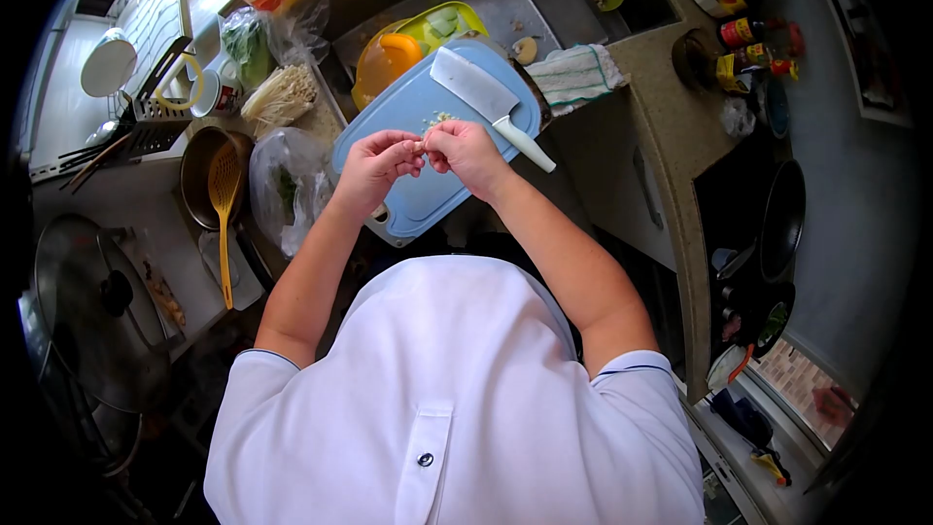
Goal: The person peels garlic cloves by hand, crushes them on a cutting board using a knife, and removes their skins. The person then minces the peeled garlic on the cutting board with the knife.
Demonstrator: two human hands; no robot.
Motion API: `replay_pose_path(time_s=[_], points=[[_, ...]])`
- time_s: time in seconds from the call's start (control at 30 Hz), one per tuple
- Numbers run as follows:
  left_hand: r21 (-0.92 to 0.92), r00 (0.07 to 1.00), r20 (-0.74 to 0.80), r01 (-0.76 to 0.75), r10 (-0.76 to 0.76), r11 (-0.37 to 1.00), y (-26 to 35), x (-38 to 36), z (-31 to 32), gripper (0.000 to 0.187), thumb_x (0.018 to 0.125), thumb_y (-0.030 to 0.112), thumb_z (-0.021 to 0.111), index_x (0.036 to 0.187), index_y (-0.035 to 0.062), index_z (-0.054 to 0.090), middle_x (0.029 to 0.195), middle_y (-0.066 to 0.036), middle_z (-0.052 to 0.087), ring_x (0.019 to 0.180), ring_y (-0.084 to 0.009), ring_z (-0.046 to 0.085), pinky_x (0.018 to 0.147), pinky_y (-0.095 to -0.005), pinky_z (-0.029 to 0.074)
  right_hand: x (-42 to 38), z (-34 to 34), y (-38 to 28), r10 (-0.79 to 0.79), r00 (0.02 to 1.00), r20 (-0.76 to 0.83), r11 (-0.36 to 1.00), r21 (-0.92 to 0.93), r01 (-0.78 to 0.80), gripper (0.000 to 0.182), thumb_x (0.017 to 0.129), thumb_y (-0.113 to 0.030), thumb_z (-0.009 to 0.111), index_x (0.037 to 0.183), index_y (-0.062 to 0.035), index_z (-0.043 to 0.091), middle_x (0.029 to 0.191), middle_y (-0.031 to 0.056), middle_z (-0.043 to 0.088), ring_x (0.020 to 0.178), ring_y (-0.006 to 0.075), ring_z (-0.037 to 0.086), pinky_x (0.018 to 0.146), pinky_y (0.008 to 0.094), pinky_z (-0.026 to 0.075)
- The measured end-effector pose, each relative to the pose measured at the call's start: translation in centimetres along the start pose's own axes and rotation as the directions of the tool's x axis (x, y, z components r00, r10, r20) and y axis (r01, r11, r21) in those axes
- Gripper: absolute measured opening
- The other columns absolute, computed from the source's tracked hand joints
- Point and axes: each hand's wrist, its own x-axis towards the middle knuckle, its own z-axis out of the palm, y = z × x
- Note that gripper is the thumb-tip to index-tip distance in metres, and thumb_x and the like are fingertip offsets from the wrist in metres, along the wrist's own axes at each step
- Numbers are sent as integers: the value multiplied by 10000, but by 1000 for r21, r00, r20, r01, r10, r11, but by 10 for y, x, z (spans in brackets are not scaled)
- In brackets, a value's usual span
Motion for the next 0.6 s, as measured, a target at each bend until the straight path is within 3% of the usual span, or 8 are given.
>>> replay_pose_path(time_s=[0.23,0.3,0.4,0.43,0.47,0.5,0.57,0.6], points=[[-234,997,-78,2,-20,972,-4,1,-5,179,963,46,657,1109,-58,655,996,-132,707,847,-202,693,775,-333,581,6,-1,-2,23,1000,-21,991,136,-20,118,930,-101,622,847,-23,654,715,26,603,634,116,574,585,245,461],[-248,994,-111,-15,-13,969,-8,0,-7,186,954,48,671,1107,-56,657,992,-130,708,832,-202,692,763,-332,583,16,-2,-5,-58,993,-105,998,-34,55,138,941,-119,626,887,-1,673,749,33,641,676,119,603,598,243,475],[20,973,-229,-18,22,1000,-28,2,-16,145,938,59,697,1049,-34,690,1001,-107,716,793,-179,683,713,-308,568,60,9,-45,-305,952,7,926,-234,298,171,936,-144,637,959,13,700,812,89,709,701,218,661,640,325,529],[273,955,-277,-29,108,961,-37,2,-18,121,924,63,708,1016,-17,706,984,-88,719,773,-167,677,692,-295,557,75,5,-50,-304,952,7,926,-234,297,171,936,-144,637,959,13,700,812,89,709,701,218,661,640,325,529],[510,931,-303,-20,201,860,-45,0,-18,98,910,66,719,983,1,723,967,-69,721,753,-155,672,671,-282,545,90,1,-51,-459,888,-29,663,-676,321,169,917,-141,653,999,-4,709,856,108,723,723,260,671,702,343,540],[511,931,-304,-18,200,860,-51,-2,-19,98,910,66,719,983,1,723,967,-69,721,753,-155,672,671,-282,545,99,-5,-48,-599,801,22,241,-949,206,189,898,-139,669,1039,-22,719,900,128,736,744,301,682,764,362,551],[872,827,-73,-218,557,438,-60,-4,-19,53,890,55,715,936,40,736,927,-58,710,718,-155,658,652,-273,525,100,-13,-49,-632,775,10,259,-940,223,217,880,-152,669,1053,-32,720,930,149,732,800,360,669,805,414,546],[886,774,-24,-277,633,372,-65,-2,-19,116,842,28,725,952,65,733,891,-83,683,725,-219,657,663,-311,536,99,-18,-50,-661,751,0,275,-930,242,246,862,-165,669,1068,-42,721,961,171,727,857,418,656,845,466,540]])
